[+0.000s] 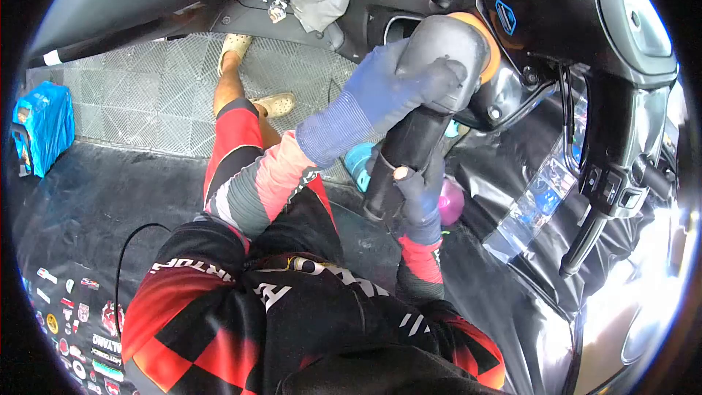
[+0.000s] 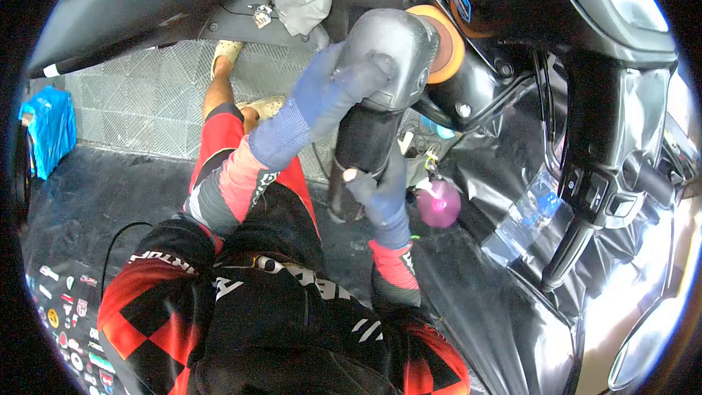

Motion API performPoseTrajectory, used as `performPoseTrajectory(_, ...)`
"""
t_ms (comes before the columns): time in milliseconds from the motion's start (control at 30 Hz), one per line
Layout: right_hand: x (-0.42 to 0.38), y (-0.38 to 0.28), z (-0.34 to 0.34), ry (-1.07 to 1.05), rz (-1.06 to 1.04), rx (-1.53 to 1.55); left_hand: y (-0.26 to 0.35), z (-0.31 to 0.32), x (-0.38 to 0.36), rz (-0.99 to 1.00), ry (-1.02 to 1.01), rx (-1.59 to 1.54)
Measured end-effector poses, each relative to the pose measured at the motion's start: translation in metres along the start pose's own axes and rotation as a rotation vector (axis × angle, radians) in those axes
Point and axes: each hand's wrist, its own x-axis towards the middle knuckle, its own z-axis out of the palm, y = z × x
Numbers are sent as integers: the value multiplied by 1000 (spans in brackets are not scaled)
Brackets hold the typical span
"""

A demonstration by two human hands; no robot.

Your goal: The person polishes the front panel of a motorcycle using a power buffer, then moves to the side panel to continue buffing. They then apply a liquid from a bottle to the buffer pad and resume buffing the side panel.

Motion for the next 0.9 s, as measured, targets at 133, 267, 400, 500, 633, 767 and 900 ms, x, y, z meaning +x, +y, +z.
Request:
performPoseTrajectory(133,30,-2,-18,-124,18,-201,-25,-9,12,149,94,-186)
performPoseTrajectory(267,50,1,-1,-40,-66,-411,-48,-31,32,134,148,-312)
performPoseTrajectory(400,61,-13,49,150,56,-351,-46,-51,51,-20,45,-744)
performPoseTrajectory(500,69,-25,86,261,-24,-535,-33,-70,69,-46,-11,-707)
performPoseTrajectory(633,83,-29,126,390,26,-269,-5,-89,89,-117,-130,-731)
performPoseTrajectory(767,100,-59,147,382,93,-134,27,-93,113,-169,-141,-641)
performPoseTrajectory(900,128,-66,162,464,-11,-94,47,-101,135,-298,-273,-571)
